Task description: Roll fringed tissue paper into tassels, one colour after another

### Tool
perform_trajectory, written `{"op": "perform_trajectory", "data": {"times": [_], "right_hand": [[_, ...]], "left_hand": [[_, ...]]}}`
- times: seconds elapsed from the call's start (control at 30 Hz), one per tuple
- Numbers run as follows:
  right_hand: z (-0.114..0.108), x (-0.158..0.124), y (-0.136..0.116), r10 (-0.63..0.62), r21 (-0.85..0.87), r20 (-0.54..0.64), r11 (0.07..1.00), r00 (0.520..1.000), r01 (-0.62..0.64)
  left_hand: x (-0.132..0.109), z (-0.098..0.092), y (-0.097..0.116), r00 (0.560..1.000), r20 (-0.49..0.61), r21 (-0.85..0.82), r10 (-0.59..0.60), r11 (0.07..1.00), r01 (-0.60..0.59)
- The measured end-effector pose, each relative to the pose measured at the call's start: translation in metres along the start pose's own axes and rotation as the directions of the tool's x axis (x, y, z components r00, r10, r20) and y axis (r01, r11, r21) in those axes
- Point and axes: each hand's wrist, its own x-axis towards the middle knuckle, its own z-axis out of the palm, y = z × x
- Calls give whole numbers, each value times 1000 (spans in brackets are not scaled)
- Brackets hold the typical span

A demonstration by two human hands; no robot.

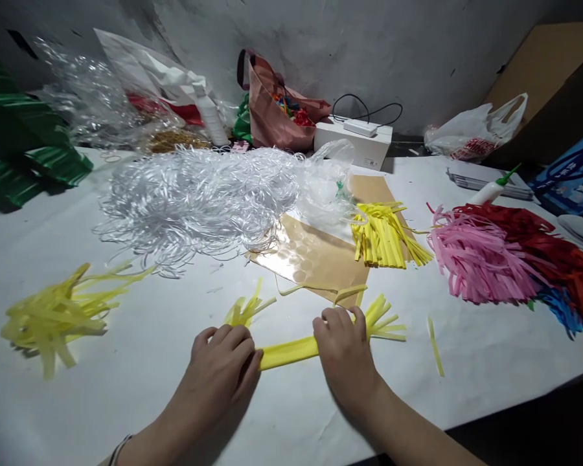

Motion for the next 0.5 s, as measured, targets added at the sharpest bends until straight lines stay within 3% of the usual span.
{"op": "perform_trajectory", "data": {"times": [0.1,0.2,0.33,0.5], "right_hand": [[-5,0,-5,-223,163,22,963,975,217],[-1,0,-10,-358,140,58,927,932,347],[5,1,-13,-361,121,46,928,932,353],[0,-3,-16,-347,154,103,931,932,330]], "left_hand": [[1,-1,-2,999,20,-23,-28,999,29],[2,-6,-3,1000,-32,-110,1,994,-5],[-1,-10,-2,964,-159,-194,214,951,-243],[-5,2,0,927,-120,-141,355,918,-370]]}}
